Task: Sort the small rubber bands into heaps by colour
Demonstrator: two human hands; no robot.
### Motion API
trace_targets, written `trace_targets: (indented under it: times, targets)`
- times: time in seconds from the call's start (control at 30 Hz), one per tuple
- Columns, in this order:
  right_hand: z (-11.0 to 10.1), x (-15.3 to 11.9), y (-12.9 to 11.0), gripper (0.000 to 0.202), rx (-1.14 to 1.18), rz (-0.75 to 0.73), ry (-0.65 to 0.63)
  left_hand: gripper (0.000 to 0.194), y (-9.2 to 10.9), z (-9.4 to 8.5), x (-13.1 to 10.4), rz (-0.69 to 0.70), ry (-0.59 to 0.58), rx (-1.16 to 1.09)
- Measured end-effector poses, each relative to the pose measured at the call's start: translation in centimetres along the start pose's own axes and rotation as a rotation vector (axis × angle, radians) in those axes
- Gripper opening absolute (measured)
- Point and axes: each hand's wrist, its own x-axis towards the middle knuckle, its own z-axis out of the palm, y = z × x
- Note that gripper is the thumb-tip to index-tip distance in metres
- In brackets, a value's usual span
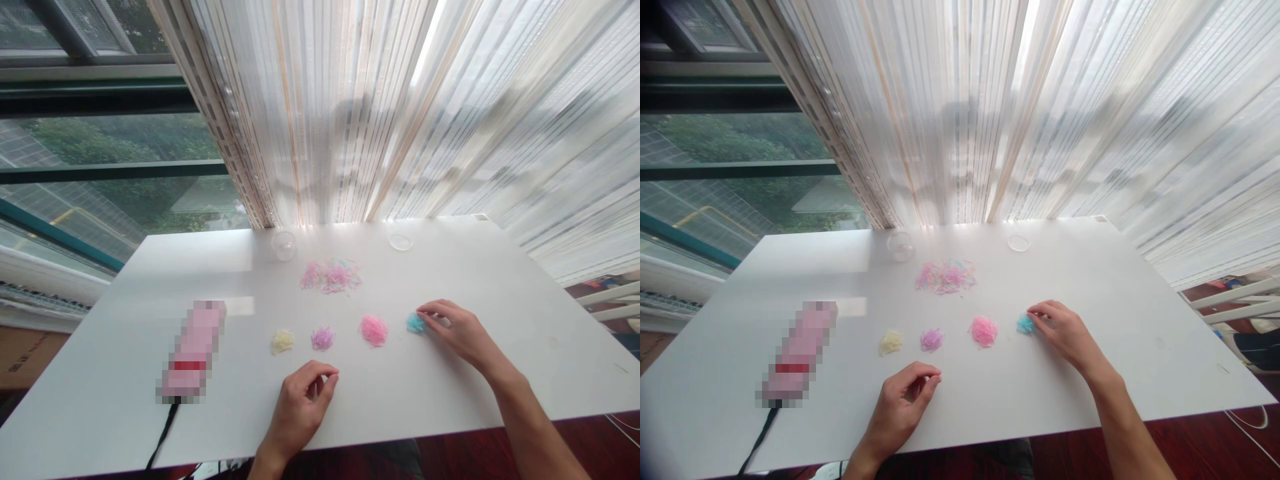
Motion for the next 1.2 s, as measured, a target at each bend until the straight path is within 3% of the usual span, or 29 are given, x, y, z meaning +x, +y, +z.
trace_targets:
  times: [0.27,0.47,0.73,1.2]
  targets:
    - [-0.7,0.8,0.5,0.029,-0.073,-0.007,-0.047,0.016,0.0,0.0,0.0,-0.004,-0.01,0.009]
    - [0.2,1.2,-0.2,0.036,-0.077,-0.037,-0.047,0.016,0.1,0.0,0.0,0.005,-0.009,0.005]
    - [0.7,1.0,0.1,0.03,-0.121,-0.137,-0.062,0.017,-0.1,0.0,-0.1,0.005,-0.008,0.012]
    - [-0.4,1.0,0.3,0.025,-0.115,-0.028,-0.081,0.018,0.0,0.1,0.0,0.009,-0.011,0.013]
